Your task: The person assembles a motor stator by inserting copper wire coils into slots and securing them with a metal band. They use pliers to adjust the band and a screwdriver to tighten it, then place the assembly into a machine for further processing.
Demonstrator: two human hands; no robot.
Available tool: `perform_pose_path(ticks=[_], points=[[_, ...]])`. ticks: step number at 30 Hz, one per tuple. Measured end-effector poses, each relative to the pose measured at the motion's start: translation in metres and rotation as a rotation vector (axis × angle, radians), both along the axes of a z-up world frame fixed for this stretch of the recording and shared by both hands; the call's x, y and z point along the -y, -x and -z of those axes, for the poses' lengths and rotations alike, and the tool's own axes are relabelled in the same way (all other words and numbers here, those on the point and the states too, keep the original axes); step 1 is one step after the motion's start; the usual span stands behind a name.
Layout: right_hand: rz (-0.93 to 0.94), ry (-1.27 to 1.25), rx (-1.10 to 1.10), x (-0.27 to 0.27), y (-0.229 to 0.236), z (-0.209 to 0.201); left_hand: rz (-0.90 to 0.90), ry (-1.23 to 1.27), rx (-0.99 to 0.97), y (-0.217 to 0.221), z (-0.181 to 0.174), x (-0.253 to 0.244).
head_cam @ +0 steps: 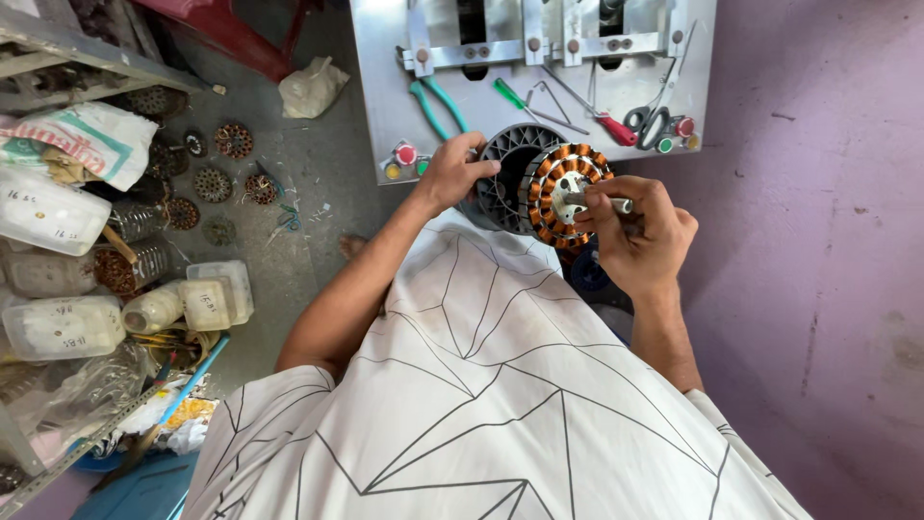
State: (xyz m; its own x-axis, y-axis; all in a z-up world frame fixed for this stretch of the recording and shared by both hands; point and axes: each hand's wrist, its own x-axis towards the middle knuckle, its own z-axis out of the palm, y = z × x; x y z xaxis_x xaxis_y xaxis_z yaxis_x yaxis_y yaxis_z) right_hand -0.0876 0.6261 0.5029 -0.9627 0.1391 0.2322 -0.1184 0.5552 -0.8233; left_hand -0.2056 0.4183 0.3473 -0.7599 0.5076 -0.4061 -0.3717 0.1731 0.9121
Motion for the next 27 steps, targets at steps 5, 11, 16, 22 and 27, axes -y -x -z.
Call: perform_pose_path(ticks=[5,11,16,22,27], points=[[0.015,0.014,0.040,-0.048,0.006,0.014,0.020,0.189,-0.270,0.008,0.028,-0.040],[-0.017,0.050,0.099,-0.060,0.022,0.022,0.010,0.075,-0.326,0.026,0.029,-0.031],[-0.024,0.006,0.092,-0.043,0.040,0.034,0.022,-0.050,-0.385,0.044,0.045,-0.052],[-0.012,-0.041,0.101,-0.026,0.064,0.058,0.000,-0.075,-0.343,0.061,0.058,-0.059],[-0.037,-0.187,0.066,-0.015,0.078,0.081,0.017,-0.156,-0.284,0.064,0.060,-0.052]])
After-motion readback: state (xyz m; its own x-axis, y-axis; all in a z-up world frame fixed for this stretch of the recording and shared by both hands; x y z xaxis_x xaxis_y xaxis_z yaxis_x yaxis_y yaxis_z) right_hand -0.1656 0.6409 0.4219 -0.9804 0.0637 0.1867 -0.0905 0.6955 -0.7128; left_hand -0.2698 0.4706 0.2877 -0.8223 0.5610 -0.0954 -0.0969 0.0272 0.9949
